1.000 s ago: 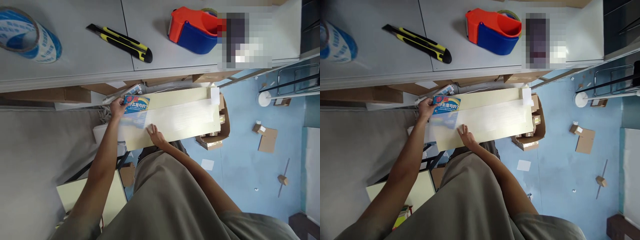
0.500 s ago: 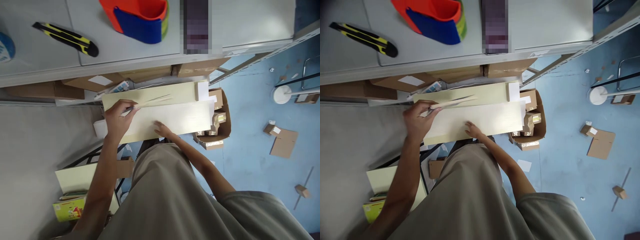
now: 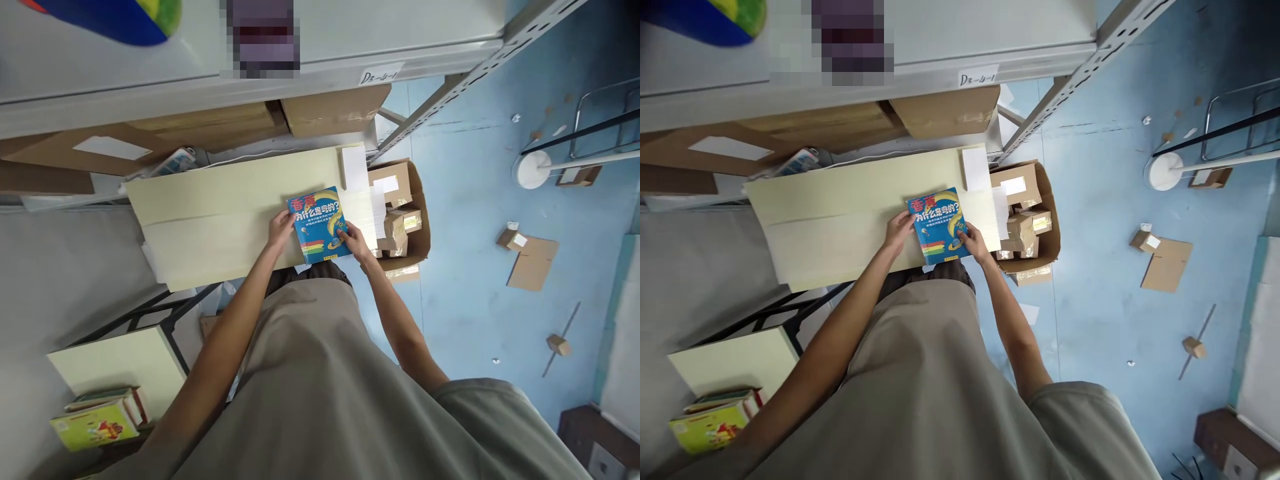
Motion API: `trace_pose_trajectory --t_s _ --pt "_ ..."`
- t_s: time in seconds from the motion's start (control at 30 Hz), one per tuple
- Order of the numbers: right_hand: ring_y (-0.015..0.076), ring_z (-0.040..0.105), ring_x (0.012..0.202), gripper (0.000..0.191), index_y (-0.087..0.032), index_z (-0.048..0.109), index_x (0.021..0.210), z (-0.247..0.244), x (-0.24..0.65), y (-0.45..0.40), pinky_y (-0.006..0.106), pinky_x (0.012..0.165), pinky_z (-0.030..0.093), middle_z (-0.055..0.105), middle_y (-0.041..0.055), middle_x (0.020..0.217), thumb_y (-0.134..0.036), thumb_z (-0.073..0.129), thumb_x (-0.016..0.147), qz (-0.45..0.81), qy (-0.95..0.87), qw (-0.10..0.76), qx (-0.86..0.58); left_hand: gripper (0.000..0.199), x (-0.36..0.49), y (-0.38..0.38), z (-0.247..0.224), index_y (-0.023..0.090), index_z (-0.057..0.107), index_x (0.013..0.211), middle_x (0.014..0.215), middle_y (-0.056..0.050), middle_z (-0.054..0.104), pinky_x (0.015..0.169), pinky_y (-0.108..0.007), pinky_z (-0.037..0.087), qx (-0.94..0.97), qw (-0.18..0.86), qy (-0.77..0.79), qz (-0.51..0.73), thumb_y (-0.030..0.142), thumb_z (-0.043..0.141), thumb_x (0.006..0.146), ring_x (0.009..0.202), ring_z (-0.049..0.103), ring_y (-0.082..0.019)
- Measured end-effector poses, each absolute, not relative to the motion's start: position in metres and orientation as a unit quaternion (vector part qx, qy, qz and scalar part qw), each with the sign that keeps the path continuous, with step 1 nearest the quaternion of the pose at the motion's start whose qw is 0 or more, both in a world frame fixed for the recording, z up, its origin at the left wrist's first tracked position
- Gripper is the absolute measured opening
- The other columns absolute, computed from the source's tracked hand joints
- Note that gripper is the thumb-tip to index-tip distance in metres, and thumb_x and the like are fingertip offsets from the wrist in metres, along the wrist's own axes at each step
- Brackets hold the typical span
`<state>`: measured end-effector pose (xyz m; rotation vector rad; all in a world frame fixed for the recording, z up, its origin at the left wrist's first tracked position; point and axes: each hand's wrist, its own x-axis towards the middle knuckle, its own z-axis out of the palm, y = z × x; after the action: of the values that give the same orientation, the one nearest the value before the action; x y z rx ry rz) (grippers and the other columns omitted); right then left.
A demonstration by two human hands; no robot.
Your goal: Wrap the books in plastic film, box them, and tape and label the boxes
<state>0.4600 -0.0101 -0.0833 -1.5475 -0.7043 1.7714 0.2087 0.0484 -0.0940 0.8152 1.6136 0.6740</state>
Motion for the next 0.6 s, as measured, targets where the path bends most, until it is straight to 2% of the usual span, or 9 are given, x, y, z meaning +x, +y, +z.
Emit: trace_pose_trajectory --t_s 0.1,0.17,0.27,0.37,0.47,0.6 --pt "0.0297 0.076 0.109 0.075 -0.023 0.066 0.134 -0.092 0.474 -0.015 0.048 0.1 0.064 0.078 0.009 0.129 -0.071 0.078 0.078 0.67 -0.257 0.349 -0.602 0.046 0.211 0.039 -0.096 0.015 0.072 0.135 0.146 -0.021 0.066 0.121 -0.051 0.047 0.542 0.439 0.686 0.208 0.041 0.06 0.1 0.143 0.058 -0.035" --pt "0.0305 0.076 0.11 0.075 -0.022 0.065 0.133 -0.095 0.478 -0.015 0.05 0.102 0.064 0.077 0.0101 0.13 -0.071 0.077 0.079 0.661 -0.262 0.357 -0.606 0.049 0.207 0.027 -0.095 0.014 0.067 0.145 0.159 -0.021 0.056 0.131 -0.052 0.034 0.635 0.373 0.663 0.134 0.033 0.053 0.102 0.155 0.045 -0.035" --pt "0.0319 0.075 0.112 0.073 -0.021 0.065 0.134 -0.101 0.473 -0.012 0.05 0.103 0.063 0.077 0.0111 0.131 -0.071 0.075 0.082 0.663 -0.275 0.365 -0.593 0.06 0.199 0.007 -0.096 0.015 0.054 0.16 0.175 -0.019 0.037 0.132 -0.057 0.028 0.684 0.339 0.644 0.046 0.033 0.05 0.103 0.163 0.032 -0.038" --pt "0.0331 0.073 0.119 0.07 -0.021 0.065 0.134 -0.109 0.46 -0.007 0.051 0.106 0.062 0.076 0.0109 0.131 -0.071 0.071 0.084 0.658 -0.287 0.36 -0.596 0.072 0.191 -0.007 -0.097 0.019 0.037 0.171 0.182 -0.015 0.021 0.133 -0.064 0.021 0.704 0.327 0.63 -0.009 0.038 0.052 0.103 0.168 0.017 -0.04" --pt "0.0328 0.07 0.125 0.072 -0.021 0.065 0.135 -0.113 0.448 -0.004 0.05 0.108 0.06 0.075 0.0116 0.134 -0.072 0.068 0.084 0.647 -0.292 0.34 -0.617 0.075 0.184 -0.011 -0.096 0.021 0.03 0.174 0.182 -0.015 0.016 0.132 -0.066 0.017 0.717 0.32 0.618 -0.042 0.04 0.051 0.104 0.17 0.011 -0.039" --pt "0.0315 0.07 0.126 0.075 -0.021 0.063 0.136 -0.11 0.441 -0.003 0.048 0.109 0.06 0.074 0.0114 0.136 -0.074 0.07 0.083 0.665 -0.284 0.343 -0.6 0.074 0.172 -0.009 -0.093 0.026 0.03 0.174 0.182 -0.014 0.015 0.132 -0.067 0.017 0.716 0.325 0.615 -0.061 0.04 0.054 0.105 0.17 0.01 -0.038"
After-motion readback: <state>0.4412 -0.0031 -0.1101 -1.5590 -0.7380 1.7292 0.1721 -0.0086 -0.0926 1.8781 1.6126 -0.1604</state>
